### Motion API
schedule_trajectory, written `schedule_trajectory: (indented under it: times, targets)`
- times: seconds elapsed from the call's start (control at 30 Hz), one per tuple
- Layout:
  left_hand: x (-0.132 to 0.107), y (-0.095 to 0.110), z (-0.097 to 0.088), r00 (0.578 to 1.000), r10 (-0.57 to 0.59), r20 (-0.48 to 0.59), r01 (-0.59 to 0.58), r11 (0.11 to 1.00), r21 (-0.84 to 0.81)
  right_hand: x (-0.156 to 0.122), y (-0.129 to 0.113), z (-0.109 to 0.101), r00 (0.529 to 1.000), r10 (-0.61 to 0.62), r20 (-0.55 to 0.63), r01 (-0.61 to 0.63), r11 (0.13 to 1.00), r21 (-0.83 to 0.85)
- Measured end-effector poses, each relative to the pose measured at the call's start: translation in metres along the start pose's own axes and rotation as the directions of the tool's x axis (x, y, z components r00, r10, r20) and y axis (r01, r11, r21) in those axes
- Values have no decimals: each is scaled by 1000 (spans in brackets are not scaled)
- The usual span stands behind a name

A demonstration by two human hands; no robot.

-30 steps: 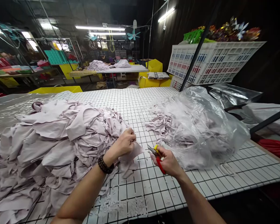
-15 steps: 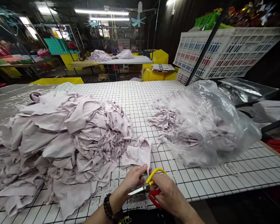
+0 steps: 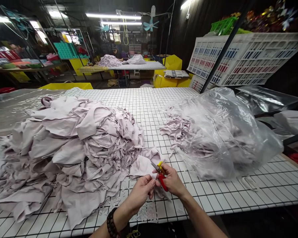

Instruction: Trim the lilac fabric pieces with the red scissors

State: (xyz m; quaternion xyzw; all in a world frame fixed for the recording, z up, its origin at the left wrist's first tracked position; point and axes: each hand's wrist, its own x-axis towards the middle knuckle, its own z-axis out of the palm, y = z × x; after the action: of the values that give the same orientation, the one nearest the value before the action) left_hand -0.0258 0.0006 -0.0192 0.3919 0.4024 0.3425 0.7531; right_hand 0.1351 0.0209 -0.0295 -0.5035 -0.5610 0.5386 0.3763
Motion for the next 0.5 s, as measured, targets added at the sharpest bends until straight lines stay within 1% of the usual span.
schedule_trajectory:
  times: [0.03, 0.1, 0.13, 0.17, 0.2, 0.23, 0.27, 0.3, 0.33, 0.37, 0.43, 0.47, 0.5]
  targets:
    - [1, 0, -2, 1000, 8, -5, -8, 999, 39, 4, 2, 2, 1000, 10, -24, -9, 999, 43]
    - [3, 0, -5, 997, 49, -51, -42, 990, 135, 11, 4, 4, 992, -6, -126, 19, 994, 104]
    - [4, 1, -7, 990, 102, -93, -82, 976, 204, 13, 4, 5, 984, -25, -178, 46, 992, 117]
    - [5, 2, -7, 974, 181, -138, -136, 949, 285, 14, 3, 4, 975, -42, -218, 70, 990, 122]
    - [5, 4, -7, 944, 275, -181, -194, 909, 368, 14, 2, 4, 969, -53, -242, 86, 988, 127]
    - [5, 6, -7, 906, 366, -211, -247, 863, 440, 14, 1, 5, 966, -56, -251, 92, 987, 133]
    - [5, 8, -6, 870, 437, -228, -286, 824, 489, 14, 1, 6, 966, -55, -253, 94, 985, 144]
    - [5, 9, -5, 848, 474, -237, -310, 806, 504, 13, 1, 8, 967, -51, -249, 93, 983, 160]
    - [5, 10, -3, 848, 474, -236, -320, 815, 484, 13, 1, 11, 970, -45, -240, 90, 979, 182]
    - [5, 10, -2, 868, 444, -223, -319, 841, 436, 12, 2, 14, 973, -39, -229, 87, 975, 206]
    - [8, 7, 0, 923, 350, -159, -295, 910, 292, 12, 4, 18, 979, -24, -204, 75, 967, 245]
    - [10, 5, 0, 942, 311, -123, -280, 935, 219, 12, 4, 18, 982, -15, -191, 64, 965, 253]
    - [12, 3, 0, 953, 290, -94, -272, 949, 161, 11, 3, 17, 984, -3, -176, 47, 968, 247]
